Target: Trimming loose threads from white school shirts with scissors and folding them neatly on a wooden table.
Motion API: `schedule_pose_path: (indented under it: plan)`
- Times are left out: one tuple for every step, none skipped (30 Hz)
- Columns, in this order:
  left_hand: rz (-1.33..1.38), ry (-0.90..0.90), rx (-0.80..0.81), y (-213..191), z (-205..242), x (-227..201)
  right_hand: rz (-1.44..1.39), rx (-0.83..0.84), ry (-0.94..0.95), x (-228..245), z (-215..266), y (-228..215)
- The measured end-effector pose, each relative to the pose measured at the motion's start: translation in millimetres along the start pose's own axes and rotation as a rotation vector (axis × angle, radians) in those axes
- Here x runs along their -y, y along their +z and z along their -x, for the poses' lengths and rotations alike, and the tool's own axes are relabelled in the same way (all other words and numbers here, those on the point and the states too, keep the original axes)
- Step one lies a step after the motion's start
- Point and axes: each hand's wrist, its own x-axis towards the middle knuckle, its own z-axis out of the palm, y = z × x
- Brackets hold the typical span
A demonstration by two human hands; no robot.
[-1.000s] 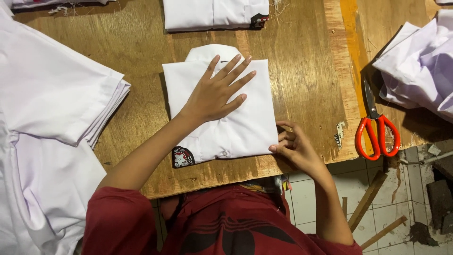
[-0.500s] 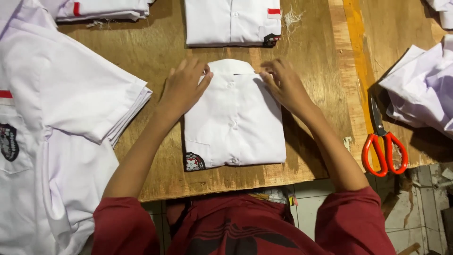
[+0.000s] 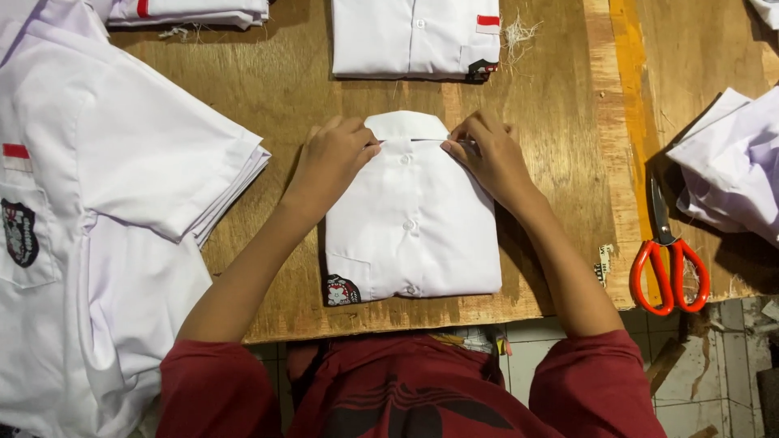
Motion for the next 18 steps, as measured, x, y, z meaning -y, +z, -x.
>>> schedule_pose_path:
  plan:
    - [-0.074, 0.010, -0.050, 1, 2, -1, 0.065, -0.063, -0.029, -1, 1, 3]
    - [-0.076, 0.005, -0.051, 1, 7, -7, 0.063, -0.061, -0.033, 12, 2, -1]
    - [-0.245, 0.107, -0.217, 0, 12, -12, 0.109, -0.123, -0.137, 26, 3, -6]
    - [-0.413, 0.208, -0.387, -2, 16, -18, 0.158, -0.185, -0.244, 38, 3, -11]
    - [-0.417, 0.202, -0.391, -3, 22, -30, 0.157, -0.185, -0.251, 46, 6, -3]
    - [-0.278, 0.195, -0.346, -4, 31, -42, 0.119, -0.148, -0.340, 54, 11, 7]
    - [-0.139, 0.187, -0.302, -4, 40, -55, 0.081, -0.111, -0.430, 62, 17, 17]
    - [-0.143, 0.180, -0.302, 10, 49, -49, 0.076, -0.109, -0.435, 77, 23, 18]
    - [-0.141, 0.158, -0.243, 24, 57, -44, 0.106, 0.055, -0.313, 93, 30, 18]
    - [-0.137, 0.142, -0.187, 38, 63, -39, 0.141, 0.215, -0.187, 107, 36, 16]
    - [-0.139, 0.142, -0.189, 39, 63, -36, 0.142, 0.213, -0.189, 99, 37, 25]
    - [-0.120, 0.140, -0.194, 41, 63, -35, 0.205, 0.151, -0.217, 91, 40, 34]
    - [-0.102, 0.138, -0.199, 44, 64, -34, 0.269, 0.090, -0.246, 83, 43, 44]
    - [-0.098, 0.134, -0.196, 44, 65, -35, 0.268, 0.096, -0.246, 83, 45, 43]
    - [-0.076, 0.138, -0.200, 45, 67, -37, 0.266, 0.086, -0.256, 83, 47, 42]
    - [-0.063, 0.145, -0.211, 42, 65, -35, 0.266, 0.067, -0.271, 83, 44, 41]
    - [-0.068, 0.144, -0.215, 40, 64, -34, 0.265, 0.062, -0.276, 85, 44, 38]
    - [-0.043, 0.132, -0.248, 40, 68, -35, 0.210, 0.103, -0.246, 87, 49, 36]
